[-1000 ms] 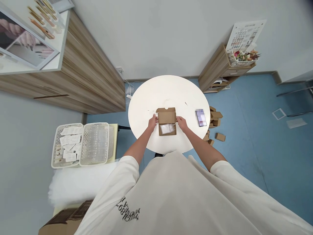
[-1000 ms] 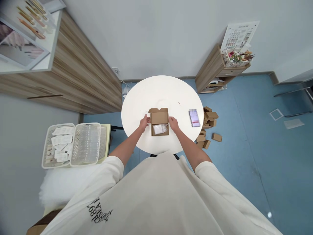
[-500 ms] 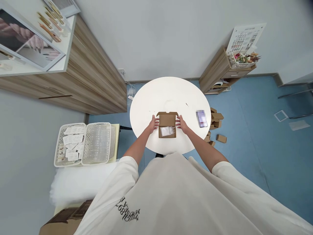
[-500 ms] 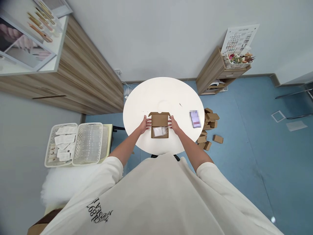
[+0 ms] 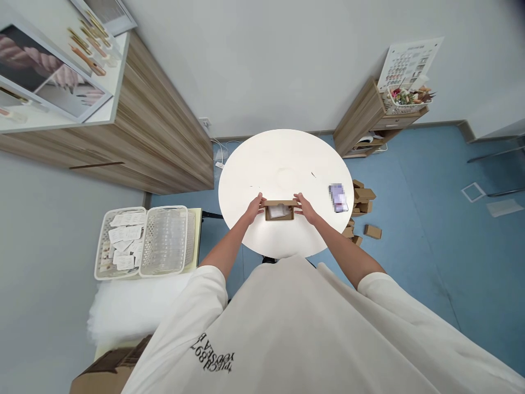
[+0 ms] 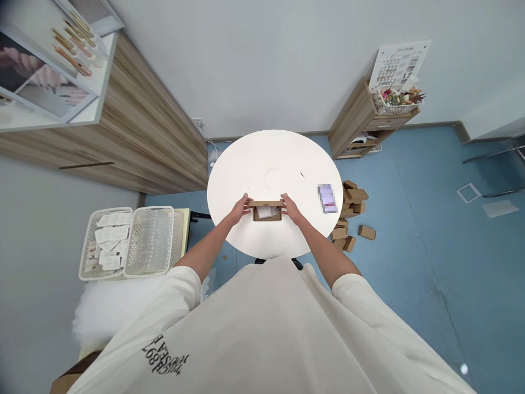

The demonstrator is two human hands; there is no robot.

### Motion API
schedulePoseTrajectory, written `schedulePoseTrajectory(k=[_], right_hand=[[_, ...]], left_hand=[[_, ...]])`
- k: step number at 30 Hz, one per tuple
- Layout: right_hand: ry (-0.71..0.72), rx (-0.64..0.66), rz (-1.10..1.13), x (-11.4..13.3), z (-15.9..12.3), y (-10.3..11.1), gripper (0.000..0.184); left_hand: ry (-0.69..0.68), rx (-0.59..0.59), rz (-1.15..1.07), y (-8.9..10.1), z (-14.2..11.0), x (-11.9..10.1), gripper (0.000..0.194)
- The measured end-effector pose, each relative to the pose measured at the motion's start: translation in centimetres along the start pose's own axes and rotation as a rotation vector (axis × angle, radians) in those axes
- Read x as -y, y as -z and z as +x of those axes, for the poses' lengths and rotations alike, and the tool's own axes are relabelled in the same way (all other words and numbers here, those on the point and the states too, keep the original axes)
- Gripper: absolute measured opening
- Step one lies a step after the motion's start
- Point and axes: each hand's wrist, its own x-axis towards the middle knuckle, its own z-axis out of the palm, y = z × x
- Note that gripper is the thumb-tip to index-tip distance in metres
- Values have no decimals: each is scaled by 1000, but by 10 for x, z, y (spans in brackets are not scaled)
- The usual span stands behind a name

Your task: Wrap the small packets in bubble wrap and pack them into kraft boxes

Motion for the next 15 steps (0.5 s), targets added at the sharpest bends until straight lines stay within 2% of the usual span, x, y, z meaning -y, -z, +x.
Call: schedulePoseTrajectory(k=[5, 9, 15], right_hand=[[146, -24, -239, -35, -15, -8, 49], [249, -25, -412, -65, -27, -14, 42], [295, -18, -721, -90, -36, -21, 42]], left_hand=[[-138, -39, 253, -6, -13, 36, 29], [-219, -93, 398, -15, -27, 62, 33], [-300, -111, 689, -23, -40, 83, 36]])
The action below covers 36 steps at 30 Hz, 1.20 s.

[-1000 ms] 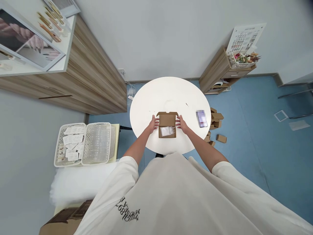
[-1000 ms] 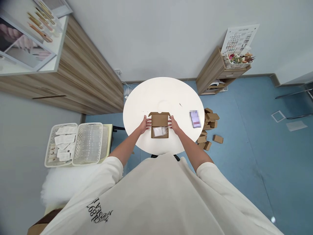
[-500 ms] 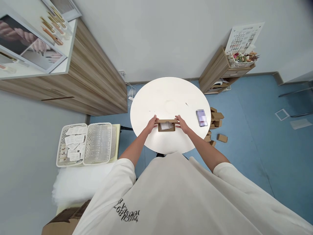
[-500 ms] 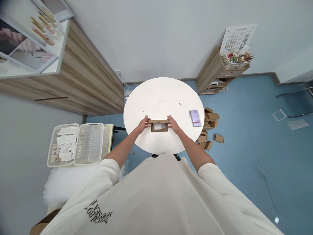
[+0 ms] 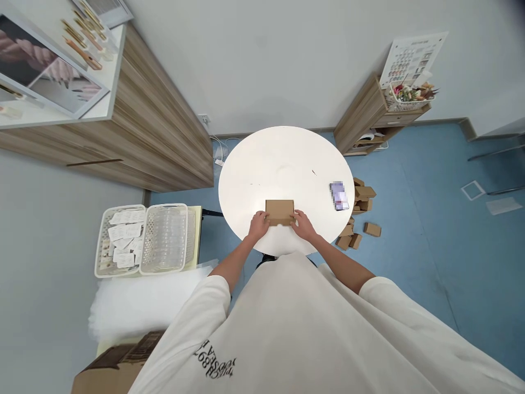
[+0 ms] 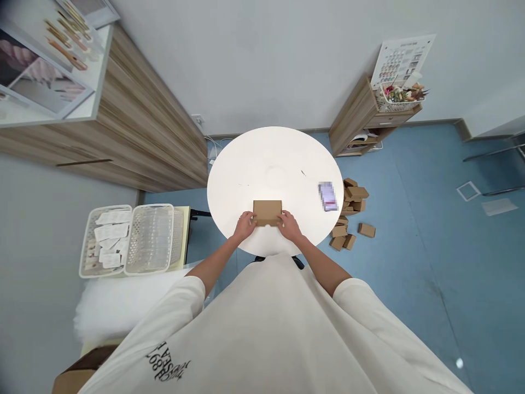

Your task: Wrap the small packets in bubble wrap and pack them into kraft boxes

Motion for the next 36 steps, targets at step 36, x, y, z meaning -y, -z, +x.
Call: schedulePoseTrajectory(k=[36], right_hand=[[-91, -195, 107, 32, 41, 26, 49]], left_hand=[[82, -200, -142, 20, 27, -40, 42]])
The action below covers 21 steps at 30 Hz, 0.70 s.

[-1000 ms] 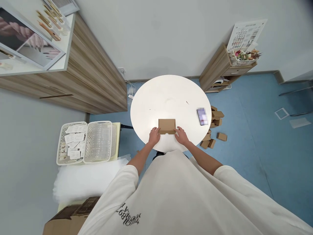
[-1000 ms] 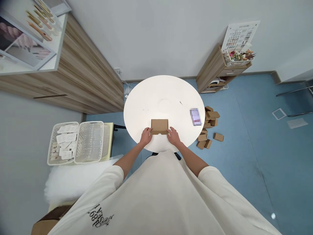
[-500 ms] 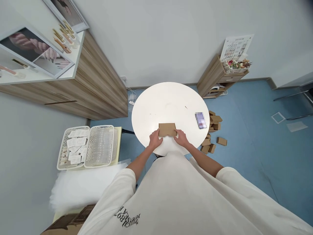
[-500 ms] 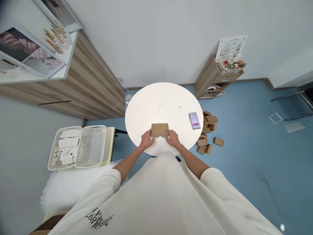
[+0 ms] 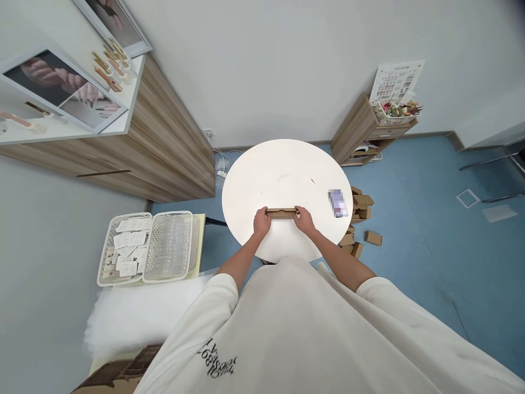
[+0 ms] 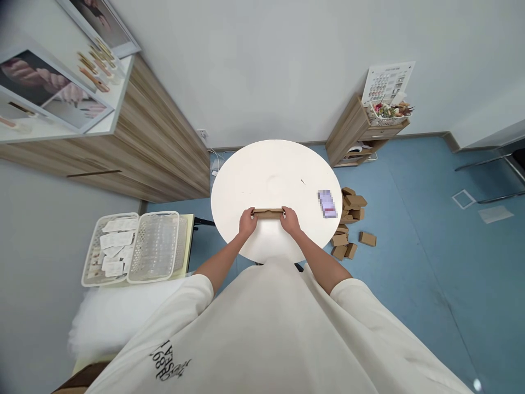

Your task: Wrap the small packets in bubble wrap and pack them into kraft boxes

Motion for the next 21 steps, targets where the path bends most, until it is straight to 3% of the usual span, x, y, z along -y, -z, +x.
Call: schedulePoseTrajectory(k=[11, 21], right_hand=[[-70, -42, 4, 6, 7, -2, 41], [-13, 5, -212, 9, 4, 2, 34]], left_hand=[[-18, -55, 275, 0, 9, -1, 32], [-72, -58, 138, -10, 15, 12, 33]])
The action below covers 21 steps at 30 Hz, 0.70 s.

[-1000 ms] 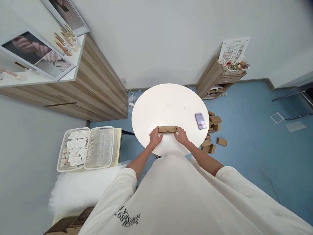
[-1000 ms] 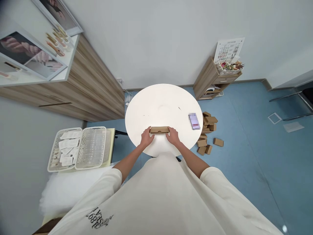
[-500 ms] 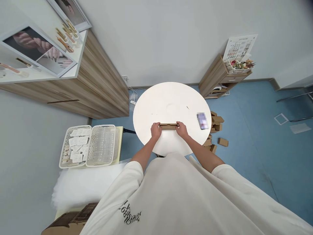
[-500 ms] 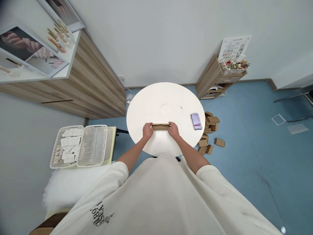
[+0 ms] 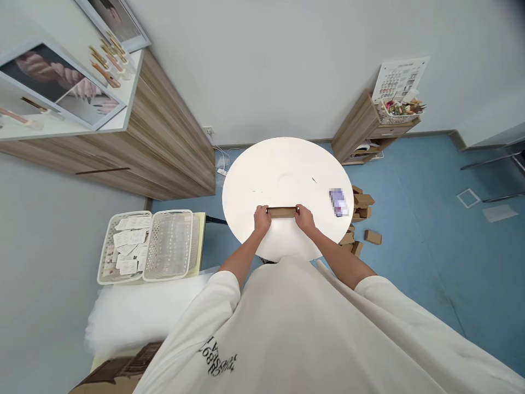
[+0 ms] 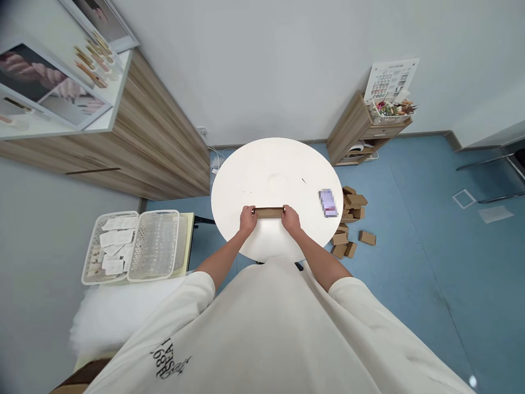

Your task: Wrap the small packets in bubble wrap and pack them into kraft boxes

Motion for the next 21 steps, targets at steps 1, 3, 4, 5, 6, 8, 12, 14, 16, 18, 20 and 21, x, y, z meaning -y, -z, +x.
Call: schedulePoseTrajectory(k=[1, 3, 4, 5, 6, 8, 12, 14, 16, 18, 20, 21], right_hand=[[11, 9, -25, 0, 0, 0, 35], [30, 23, -71, 1, 0, 1, 36], [40, 25, -92, 1, 0, 1, 37], [50, 26, -111, 2, 0, 2, 39], [60, 28, -130, 3, 0, 2, 40], [75, 36, -164, 5, -1, 4, 44], [103, 58, -221, 8, -2, 8, 45], [123, 62, -246, 10, -2, 9, 46], [139, 66, -268, 10, -3, 9, 46], [148, 68, -281, 10, -3, 9, 46], [153, 60, -294, 10, -3, 9, 44], [155, 54, -307, 9, -3, 8, 44]], left_hand=[[-13, -2, -2, 0, 0, 1, 32], [-47, -6, -6, 0, -1, 2, 33], [-67, -7, -7, 1, -2, 2, 33], [-85, -8, -7, 1, -3, 2, 33], [-100, -7, -4, 2, -3, 2, 34], [-110, -4, 1, 3, -4, 2, 34], [-118, 2, -15, 4, -5, 3, 34], [-141, -1, -23, 5, -6, 4, 34], [-161, -8, -19, 5, -8, 4, 34], [-172, -15, -9, 5, -9, 4, 35], [-180, -18, 5, 6, -9, 3, 35], [-183, -17, 19, 7, -9, 3, 34]])
